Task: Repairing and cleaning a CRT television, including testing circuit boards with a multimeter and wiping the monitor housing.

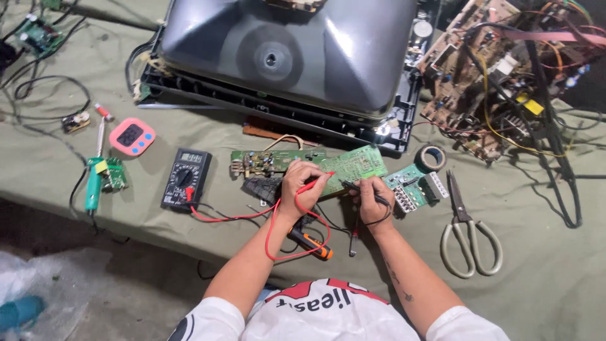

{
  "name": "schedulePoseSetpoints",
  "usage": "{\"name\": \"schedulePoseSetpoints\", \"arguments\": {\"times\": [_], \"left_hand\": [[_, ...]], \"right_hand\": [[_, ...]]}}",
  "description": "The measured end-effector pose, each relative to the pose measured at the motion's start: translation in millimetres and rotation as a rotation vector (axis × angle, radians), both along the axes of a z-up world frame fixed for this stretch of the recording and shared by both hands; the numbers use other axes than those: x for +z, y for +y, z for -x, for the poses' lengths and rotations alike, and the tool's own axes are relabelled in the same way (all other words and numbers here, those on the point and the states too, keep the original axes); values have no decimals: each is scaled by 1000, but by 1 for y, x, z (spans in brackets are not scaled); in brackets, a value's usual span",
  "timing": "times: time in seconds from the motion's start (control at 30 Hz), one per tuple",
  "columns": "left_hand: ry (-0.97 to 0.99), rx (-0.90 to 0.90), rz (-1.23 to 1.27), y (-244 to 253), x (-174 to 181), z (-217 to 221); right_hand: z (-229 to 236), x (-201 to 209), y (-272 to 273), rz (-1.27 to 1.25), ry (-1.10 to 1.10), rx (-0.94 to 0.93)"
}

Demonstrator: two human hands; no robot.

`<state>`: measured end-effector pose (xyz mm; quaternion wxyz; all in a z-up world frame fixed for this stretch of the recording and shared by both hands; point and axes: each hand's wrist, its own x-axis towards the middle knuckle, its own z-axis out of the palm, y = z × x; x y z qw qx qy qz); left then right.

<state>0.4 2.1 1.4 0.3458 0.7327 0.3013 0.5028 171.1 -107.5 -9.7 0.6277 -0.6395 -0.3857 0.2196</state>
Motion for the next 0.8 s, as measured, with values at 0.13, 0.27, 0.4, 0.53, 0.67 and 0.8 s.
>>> {"name": "schedulePoseSetpoints", "arguments": {"times": [0.13, 0.27, 0.4, 0.53, 0.67, 0.8], "left_hand": [[-14, 22, -23, 2, -10, -2], [-34, 6, -43, 5, -18, -4], [-54, -29, -32, 4, -18, -4], [-59, -15, -24, 2, -18, -4], [-57, 5, -30, 3, -16, -4], [-43, -29, -31, 4, -12, -1]], "right_hand": [[-1, 5, -2, 7, -8, 21], [1, 8, -3, 19, 4, 21], [2, 5, -4, 20, 7, 5], [3, 6, -3, 12, 2, 5], [3, 7, -2, -16, -39, 2], [4, 3, -1, -12, 27, -15]]}}
